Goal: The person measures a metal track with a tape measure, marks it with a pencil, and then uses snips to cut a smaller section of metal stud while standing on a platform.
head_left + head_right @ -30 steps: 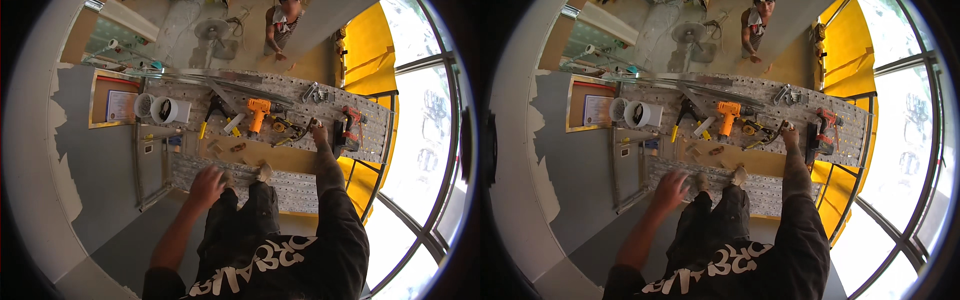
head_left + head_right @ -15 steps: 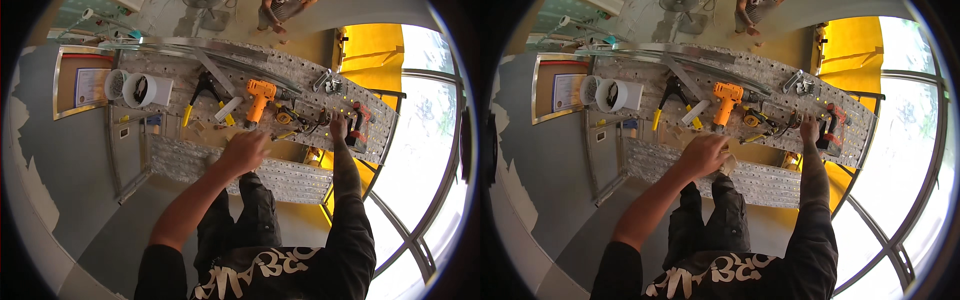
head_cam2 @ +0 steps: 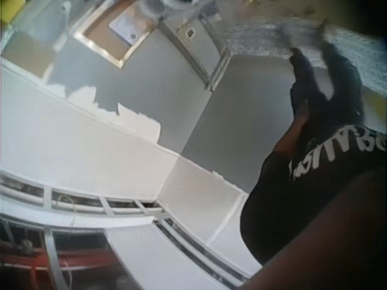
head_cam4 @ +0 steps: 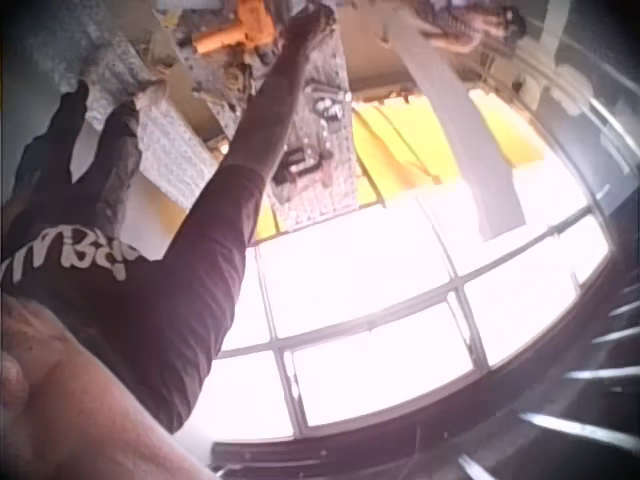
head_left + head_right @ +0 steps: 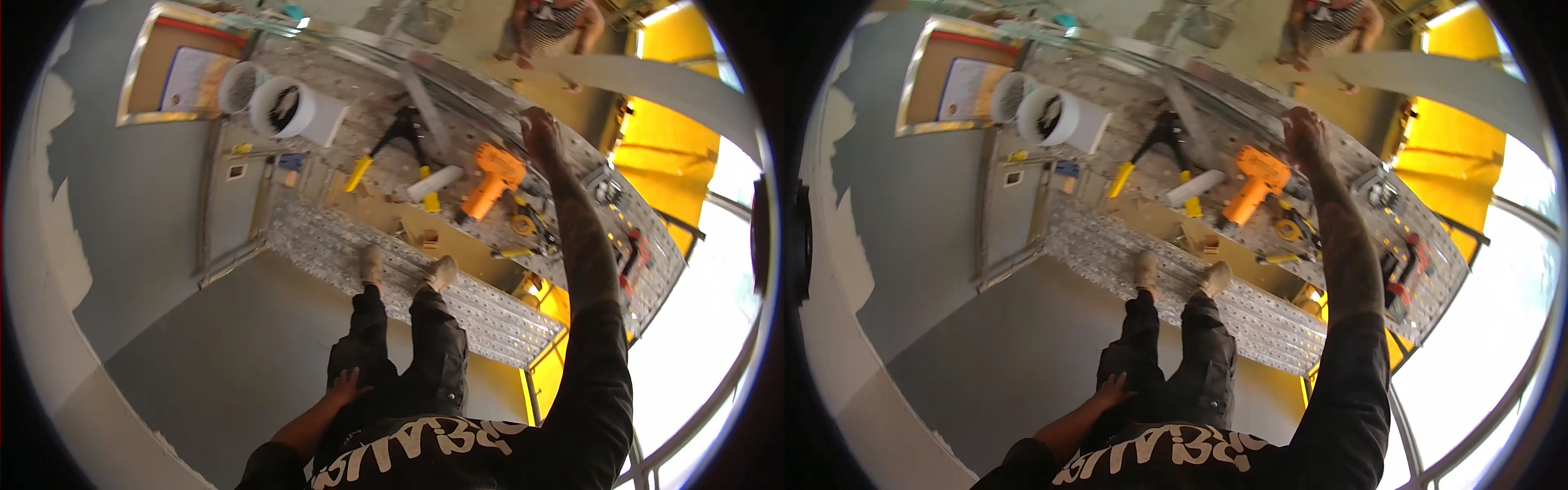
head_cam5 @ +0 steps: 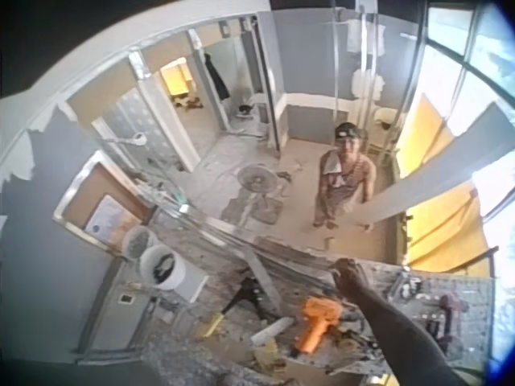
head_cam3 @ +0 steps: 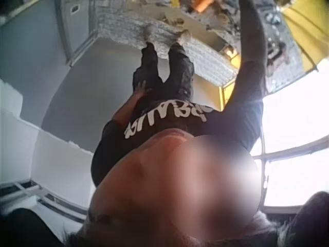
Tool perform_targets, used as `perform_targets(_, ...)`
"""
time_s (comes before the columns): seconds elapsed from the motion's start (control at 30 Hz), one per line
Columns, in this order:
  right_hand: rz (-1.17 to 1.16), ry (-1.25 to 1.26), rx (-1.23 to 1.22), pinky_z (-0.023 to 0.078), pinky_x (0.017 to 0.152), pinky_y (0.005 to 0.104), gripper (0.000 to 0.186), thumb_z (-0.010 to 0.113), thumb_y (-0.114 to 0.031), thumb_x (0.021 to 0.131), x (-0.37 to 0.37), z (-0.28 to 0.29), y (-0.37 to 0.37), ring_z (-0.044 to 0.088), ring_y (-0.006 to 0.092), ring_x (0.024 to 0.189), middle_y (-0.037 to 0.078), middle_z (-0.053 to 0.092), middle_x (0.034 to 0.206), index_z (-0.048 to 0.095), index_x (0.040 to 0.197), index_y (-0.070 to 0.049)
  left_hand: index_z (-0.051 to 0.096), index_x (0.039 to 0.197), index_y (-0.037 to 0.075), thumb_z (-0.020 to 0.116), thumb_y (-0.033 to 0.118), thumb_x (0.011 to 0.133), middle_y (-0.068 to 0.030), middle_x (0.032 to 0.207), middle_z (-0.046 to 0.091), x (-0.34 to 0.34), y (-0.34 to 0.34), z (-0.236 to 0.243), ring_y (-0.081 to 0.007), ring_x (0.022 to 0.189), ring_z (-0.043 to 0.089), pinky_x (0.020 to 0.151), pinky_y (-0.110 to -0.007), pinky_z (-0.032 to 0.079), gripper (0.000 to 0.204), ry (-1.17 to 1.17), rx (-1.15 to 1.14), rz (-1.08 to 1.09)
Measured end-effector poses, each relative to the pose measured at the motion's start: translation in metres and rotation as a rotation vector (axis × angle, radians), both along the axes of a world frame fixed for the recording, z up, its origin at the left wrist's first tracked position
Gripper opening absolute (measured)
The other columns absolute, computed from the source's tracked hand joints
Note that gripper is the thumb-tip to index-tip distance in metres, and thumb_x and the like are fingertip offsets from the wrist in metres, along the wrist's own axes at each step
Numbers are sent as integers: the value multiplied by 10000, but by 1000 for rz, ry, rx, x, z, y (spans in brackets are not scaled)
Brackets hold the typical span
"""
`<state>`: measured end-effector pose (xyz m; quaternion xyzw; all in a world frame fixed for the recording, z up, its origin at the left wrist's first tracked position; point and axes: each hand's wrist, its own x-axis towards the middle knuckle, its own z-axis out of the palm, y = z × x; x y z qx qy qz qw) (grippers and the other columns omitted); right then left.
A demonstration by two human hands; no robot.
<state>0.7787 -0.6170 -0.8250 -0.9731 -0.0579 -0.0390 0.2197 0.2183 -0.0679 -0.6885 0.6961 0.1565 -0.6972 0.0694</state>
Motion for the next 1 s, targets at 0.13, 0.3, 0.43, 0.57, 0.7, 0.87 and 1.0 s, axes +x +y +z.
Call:
perform_targets(0.13, -10, 92, -79, 490, 927, 491, 442, 725, -252, 817, 62, -42, 37, 607, 370, 1091, 154, 611, 1181, 594, 1217, -116, 139, 1590, 225, 522, 846, 770, -235, 1622, 135, -11, -13, 4, -478, 1469, 197, 1147, -617, 255, 1098, -16, 34, 94)
perform_targets(0.3, 114, 126, -178, 503, 918, 497, 473, 725, -240, 811, 81, -44, 42, 598, 396, 1118, 171, 596, 1175, 571, 1233, -89, 133, 1591, 238, 526, 811, 800, -205, 1637, 113, -14, -33, 13, -454, 1482, 182, 1150, -617, 252, 1054, 17, 91, 168)
perform_targets(0.43, 26, 260, -234, 513, 886, 505, 549, 694, -173, 791, 88, -22, 36, 600, 410, 1120, 215, 578, 1173, 478, 1284, -64, 131, 1592, 244, 545, 785, 811, -193, 1642, 108, -12, -38, 12, -436, 1492, 165, 1156, -616, 241, 1036, 30, 123, 208)
perform_targets(0.57, -49, 237, -150, 528, 819, 543, 512, 609, -89, 780, 85, 33, 3, 650, 439, 993, 241, 624, 963, 403, 1248, -65, 130, 1592, 244, 556, 776, 810, -195, 1642, 108, -7, -28, 16, -437, 1489, 176, 1165, -597, 239, 1038, 20, 88, 184)
perform_targets(0.7, -86, 62, -291, 513, 726, 558, 250, 562, -81, 806, 24, 89, -31, 647, 451, 878, 241, 633, 903, 513, 1047, -35, 230, 1571, 217, 582, 729, 824, -206, 1628, 158, 3, -16, 11, -441, 1480, 202, 1168, -569, 254, 972, -75, 57, 169)
perform_targets(0.87, -215, 82, -57, 483, 634, 542, 142, 582, -121, 842, -174, 126, -42, 612, 449, 749, 254, 604, 849, 556, 951, -33, 447, 1457, 77, 681, 540, 841, -251, 1500, 404, 63, -31, 31, -391, 1403, 378, 1133, -475, 337, 805, -509, -123, 309)
perform_targets(1.0, -264, 48, 108, 497, 675, 506, 181, 640, -101, 809, -332, 247, 62, 621, 406, 763, 181, 609, 815, 565, 968, -60, 496, 1350, 23, 575, 307, 999, -132, 1206, 633, 172, -78, 47, -215, 1112, 599, 942, -354, 462, 459, -746, -670, 967)
